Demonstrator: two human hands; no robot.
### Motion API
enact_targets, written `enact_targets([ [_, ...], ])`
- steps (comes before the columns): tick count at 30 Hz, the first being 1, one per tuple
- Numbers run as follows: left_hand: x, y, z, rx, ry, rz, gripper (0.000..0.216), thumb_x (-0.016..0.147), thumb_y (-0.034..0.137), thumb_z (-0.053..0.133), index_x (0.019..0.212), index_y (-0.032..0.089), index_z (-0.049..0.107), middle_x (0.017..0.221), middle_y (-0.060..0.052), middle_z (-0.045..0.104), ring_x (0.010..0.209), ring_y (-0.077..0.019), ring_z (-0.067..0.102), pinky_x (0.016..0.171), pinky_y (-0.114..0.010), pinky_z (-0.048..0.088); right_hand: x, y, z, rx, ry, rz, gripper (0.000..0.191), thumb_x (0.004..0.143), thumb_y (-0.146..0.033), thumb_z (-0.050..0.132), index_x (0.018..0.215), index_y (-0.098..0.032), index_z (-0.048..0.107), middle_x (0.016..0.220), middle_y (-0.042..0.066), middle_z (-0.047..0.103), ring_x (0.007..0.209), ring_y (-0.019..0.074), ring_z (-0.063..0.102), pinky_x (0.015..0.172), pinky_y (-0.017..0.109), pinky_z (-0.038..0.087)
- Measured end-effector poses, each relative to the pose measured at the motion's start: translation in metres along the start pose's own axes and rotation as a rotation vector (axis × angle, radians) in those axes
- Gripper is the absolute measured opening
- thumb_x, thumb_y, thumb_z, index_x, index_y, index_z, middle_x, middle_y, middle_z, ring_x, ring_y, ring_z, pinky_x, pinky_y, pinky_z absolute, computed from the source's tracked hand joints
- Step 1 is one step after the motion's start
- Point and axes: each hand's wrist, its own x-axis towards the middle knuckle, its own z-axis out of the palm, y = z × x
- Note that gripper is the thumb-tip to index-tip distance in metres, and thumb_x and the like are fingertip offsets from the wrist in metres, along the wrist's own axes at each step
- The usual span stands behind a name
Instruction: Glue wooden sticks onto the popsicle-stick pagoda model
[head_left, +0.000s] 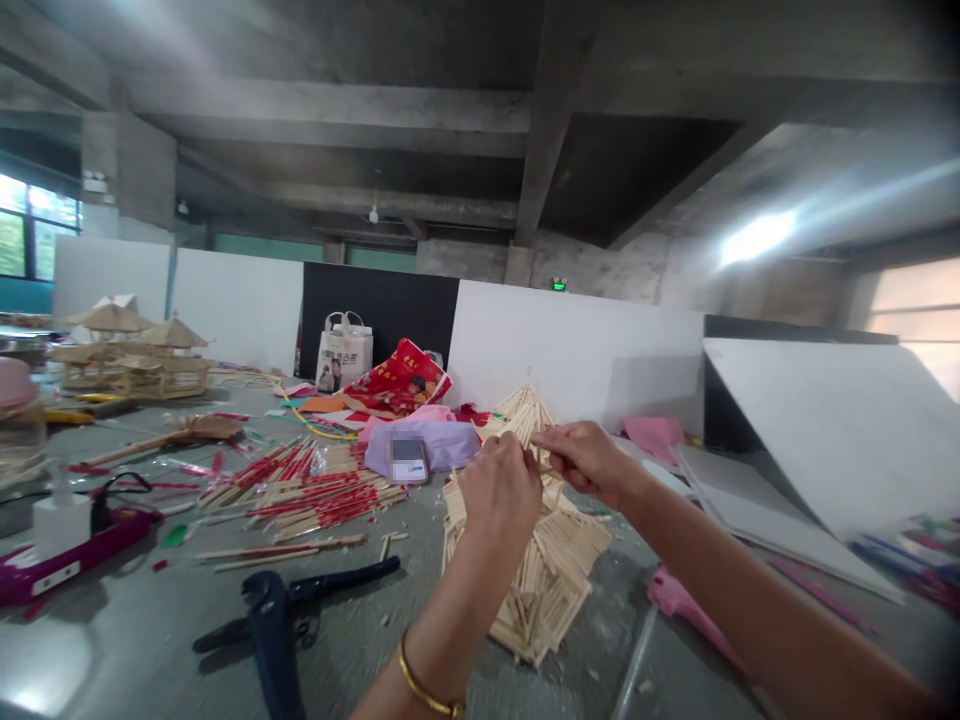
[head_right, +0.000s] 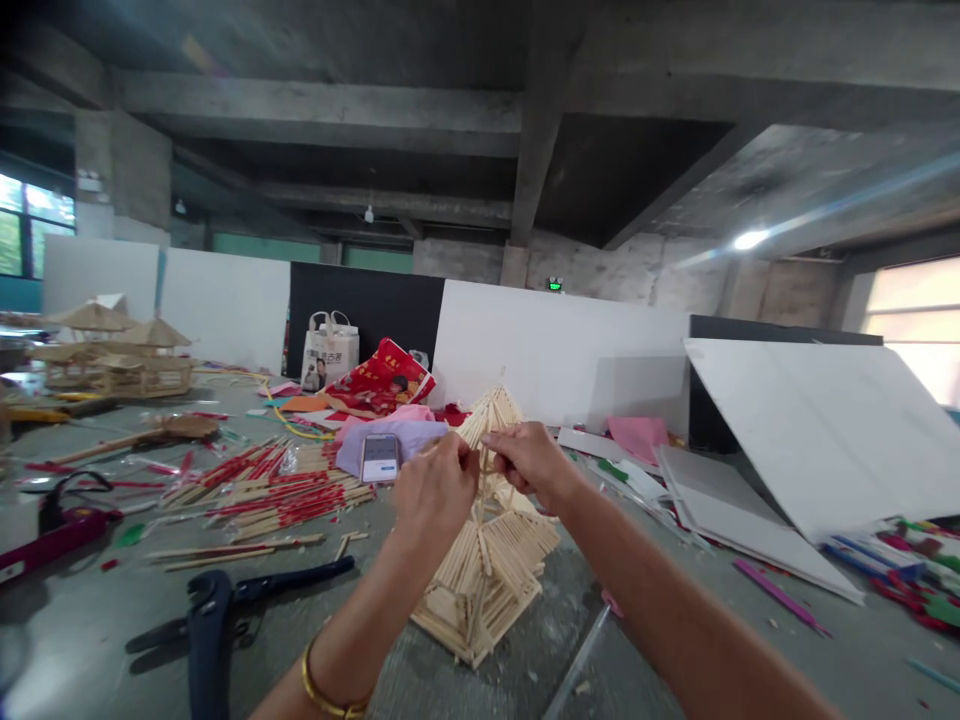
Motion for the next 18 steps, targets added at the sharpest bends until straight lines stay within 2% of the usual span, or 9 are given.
enact_targets([
  [7,-0.002,0.0,-0.001,-0.017,-0.018,0.018,0.018,0.082,0.031,0.042,0.086,0.02,0.056,0.079,-0.005,0.063,0.071,-0.0205,0.061,0.055,-0.027,0.036,0.01,-0.001,-0.001,0.21,-0.083,0.12,0.034,0.064,-0.037,0.064,0.048,-0.018,0.041,0.035,-0.009,0.035,0.025,0.0018,0.025,0.027,0.017,0.011],
  [13,0.001,0.0,-0.003,-0.025,-0.087,0.04,0.02,0.084,0.031,0.04,0.09,0.02,0.055,0.082,-0.006,0.062,0.075,-0.0199,0.061,0.057,-0.027,0.036,0.013,0.0,0.0,0.29,-0.09,0.143,0.032,0.064,-0.03,0.065,0.048,-0.017,0.04,0.035,-0.01,0.035,0.026,0.0007,0.026,0.026,0.015,0.013],
  [18,-0.004,-0.014,-0.009,-0.126,-0.057,0.112,0.015,0.082,0.032,0.044,0.082,0.022,0.055,0.082,-0.001,0.062,0.073,-0.0155,0.059,0.061,-0.026,0.035,0.013,0.0,-0.001,0.303,-0.086,0.165,0.028,0.067,-0.025,0.063,0.051,-0.016,0.041,0.037,-0.009,0.039,0.025,0.0003,0.027,0.026,0.014,0.013],
])
